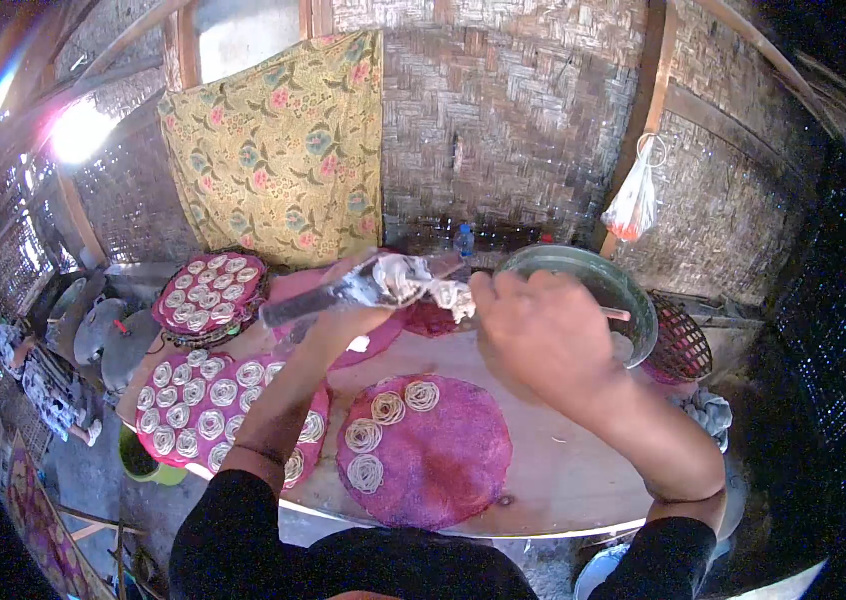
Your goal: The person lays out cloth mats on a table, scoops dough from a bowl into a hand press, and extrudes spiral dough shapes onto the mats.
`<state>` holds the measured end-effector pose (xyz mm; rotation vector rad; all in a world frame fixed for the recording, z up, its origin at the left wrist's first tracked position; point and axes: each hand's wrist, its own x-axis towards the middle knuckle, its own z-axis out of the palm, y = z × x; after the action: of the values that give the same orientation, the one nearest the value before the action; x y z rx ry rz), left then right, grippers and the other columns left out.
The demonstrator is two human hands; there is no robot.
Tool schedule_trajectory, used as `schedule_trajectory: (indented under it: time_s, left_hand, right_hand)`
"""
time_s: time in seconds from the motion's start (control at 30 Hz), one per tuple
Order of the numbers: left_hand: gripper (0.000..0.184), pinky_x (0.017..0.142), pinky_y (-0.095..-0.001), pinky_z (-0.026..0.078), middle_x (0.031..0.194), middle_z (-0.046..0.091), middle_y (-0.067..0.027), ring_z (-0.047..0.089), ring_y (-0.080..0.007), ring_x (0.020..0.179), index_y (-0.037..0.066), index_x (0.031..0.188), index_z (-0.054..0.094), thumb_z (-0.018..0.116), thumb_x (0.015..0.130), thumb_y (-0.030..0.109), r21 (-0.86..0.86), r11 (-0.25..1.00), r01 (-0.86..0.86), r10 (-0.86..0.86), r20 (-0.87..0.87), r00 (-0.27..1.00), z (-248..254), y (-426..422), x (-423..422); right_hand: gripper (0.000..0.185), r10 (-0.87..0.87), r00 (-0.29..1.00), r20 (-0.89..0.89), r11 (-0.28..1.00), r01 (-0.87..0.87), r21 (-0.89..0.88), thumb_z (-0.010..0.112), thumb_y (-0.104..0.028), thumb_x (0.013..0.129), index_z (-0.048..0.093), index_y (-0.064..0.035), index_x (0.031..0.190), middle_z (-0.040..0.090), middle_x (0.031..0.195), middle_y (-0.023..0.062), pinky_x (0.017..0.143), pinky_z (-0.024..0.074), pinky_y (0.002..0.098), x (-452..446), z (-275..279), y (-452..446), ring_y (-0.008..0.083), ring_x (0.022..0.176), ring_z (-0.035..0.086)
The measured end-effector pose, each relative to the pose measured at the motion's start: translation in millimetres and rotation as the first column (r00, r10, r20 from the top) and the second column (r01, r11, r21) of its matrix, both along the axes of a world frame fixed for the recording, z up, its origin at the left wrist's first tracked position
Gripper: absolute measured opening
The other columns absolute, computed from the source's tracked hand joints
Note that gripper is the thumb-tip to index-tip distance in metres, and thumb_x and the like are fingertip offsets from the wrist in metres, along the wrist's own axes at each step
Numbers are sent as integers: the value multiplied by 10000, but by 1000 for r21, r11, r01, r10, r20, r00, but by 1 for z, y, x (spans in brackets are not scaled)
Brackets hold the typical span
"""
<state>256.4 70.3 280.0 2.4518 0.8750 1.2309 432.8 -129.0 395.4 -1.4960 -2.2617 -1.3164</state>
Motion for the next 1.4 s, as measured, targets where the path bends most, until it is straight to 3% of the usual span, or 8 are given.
schedule_trajectory:
  time_s: [0.17, 0.33, 0.4, 0.57, 0.9, 1.27, 1.33, 1.4]
  left_hand:
    - [582, 930, -330, 450, 1126, 600, -86, 576, -180, 1043, 2, 1166, 522, 635, 790, 432, 47, 839, 542, -462, 588, 664, -12, -44, 5]
    - [383, 902, -328, 456, 1142, 601, -89, 579, -173, 1037, 78, 1185, 530, 438, 919, 337, -383, 853, 356, -324, 148, 935, -54, 37, 4]
    - [319, 926, -335, 430, 1122, 618, -51, 550, -188, 1083, 192, 1179, 542, 349, 954, 312, -50, 997, -63, 43, -330, 943, -13, 21, -20]
    - [340, 987, -352, 384, 1104, 623, -34, 541, -183, 1077, 156, 1146, 555, 438, 912, 373, 178, 981, 73, -45, -157, 987, -11, 3, 37]
    - [187, 827, -325, 479, 961, 644, -59, 623, -225, 869, 120, 1004, 581, 540, 869, 243, 322, 901, -290, 346, -133, 929, -35, 61, 19]
    - [519, 720, -451, 435, 888, 553, -159, 545, -393, 870, 63, 1023, 489, 660, 637, 365, 429, 902, -44, -17, 136, 991, -47, 66, 31]
    - [462, 706, -444, 448, 868, 558, -168, 561, -383, 847, 41, 983, 511, 667, 654, 325, 19, 986, 165, -163, 292, 942, -75, 101, 39]
    - [418, 682, -436, 457, 850, 557, -183, 564, -385, 812, 33, 948, 525, 675, 655, 290, 47, 999, -26, 12, 281, 960, -88, 126, 39]
  right_hand:
    - [294, -7, 998, 62, 984, 17, -175, 573, -231, 777, 577, -91, 1036, 542, 753, 32, 566, 447, 343, -5, -30, 12, 178, 630, 561]
    - [201, -30, 998, 50, 993, 36, -110, 579, -190, 771, 597, -92, 946, 550, 698, 44, 514, 458, 310, 10, -33, -11, 174, 595, 574]
    - [156, -36, 996, -75, 997, 31, -72, 581, -109, 754, 596, -79, 906, 567, 690, 56, 495, 475, 303, 13, -28, -11, 182, 587, 594]
    - [434, 431, 380, -819, 892, -317, 322, 545, 20, 784, 536, -48, 1213, 581, 749, 176, 636, 482, 442, 9, -113, 65, 377, 671, 587]
    - [282, -67, 95, -993, 926, -366, -98, 465, -95, 932, 539, -6, 1189, 526, 684, 102, 568, 425, 313, 19, -159, 45, 154, 584, 476]
    - [313, -214, -180, -960, 843, -530, -89, 475, -88, 914, 539, -9, 1209, 606, 843, 101, 664, 445, 283, 14, -168, 63, 154, 692, 540]
    - [288, -509, -320, -799, 820, -463, -337, 490, -104, 902, 574, -3, 1159, 635, 893, 86, 709, 471, 305, 45, -146, 53, 172, 750, 578]
    - [283, -2, 313, -950, 978, -197, -67, 479, -115, 892, 583, -62, 1150, 659, 919, 116, 715, 506, 350, 142, -192, 89, 239, 762, 629]
